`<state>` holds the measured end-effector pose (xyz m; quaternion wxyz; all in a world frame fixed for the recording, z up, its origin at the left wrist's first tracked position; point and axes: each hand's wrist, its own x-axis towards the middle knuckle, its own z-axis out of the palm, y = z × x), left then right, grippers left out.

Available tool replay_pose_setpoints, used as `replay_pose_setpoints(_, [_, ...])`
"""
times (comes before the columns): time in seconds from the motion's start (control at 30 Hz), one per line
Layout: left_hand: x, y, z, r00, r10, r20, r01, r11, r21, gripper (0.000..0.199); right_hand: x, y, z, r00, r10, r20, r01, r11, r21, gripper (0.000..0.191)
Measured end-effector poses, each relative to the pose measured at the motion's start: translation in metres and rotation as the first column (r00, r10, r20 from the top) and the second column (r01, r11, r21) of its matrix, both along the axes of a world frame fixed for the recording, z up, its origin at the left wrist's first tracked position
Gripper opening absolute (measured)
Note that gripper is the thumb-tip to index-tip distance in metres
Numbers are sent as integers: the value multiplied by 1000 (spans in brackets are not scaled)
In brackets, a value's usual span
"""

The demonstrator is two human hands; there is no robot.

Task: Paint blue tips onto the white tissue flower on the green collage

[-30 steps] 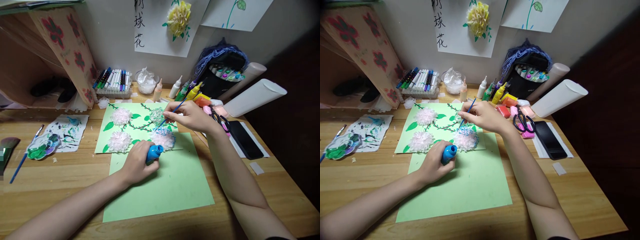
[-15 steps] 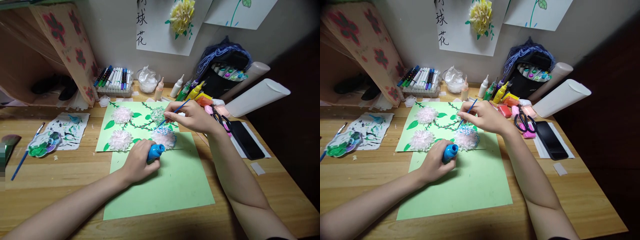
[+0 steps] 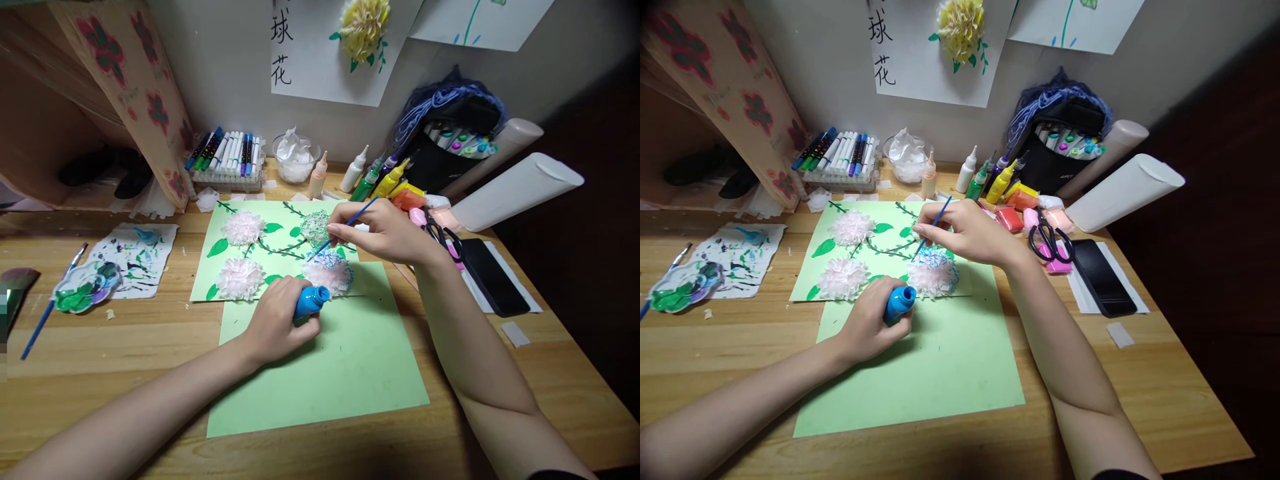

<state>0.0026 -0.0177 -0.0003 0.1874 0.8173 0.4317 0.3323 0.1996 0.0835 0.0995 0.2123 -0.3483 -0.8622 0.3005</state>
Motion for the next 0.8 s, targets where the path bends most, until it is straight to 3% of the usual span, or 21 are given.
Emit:
replay_pose_setpoints(0.57, [0,-1,-1,1000,0,-9,0,1000,12,19,-5,-1,0,994,19,105,-25,998,58,31])
replay_pose_setpoints(0.8, [0,-1,-1,1000,-1,-8,1,1000,15,18,1,-1,1,999,-17,32,15,997,71,30])
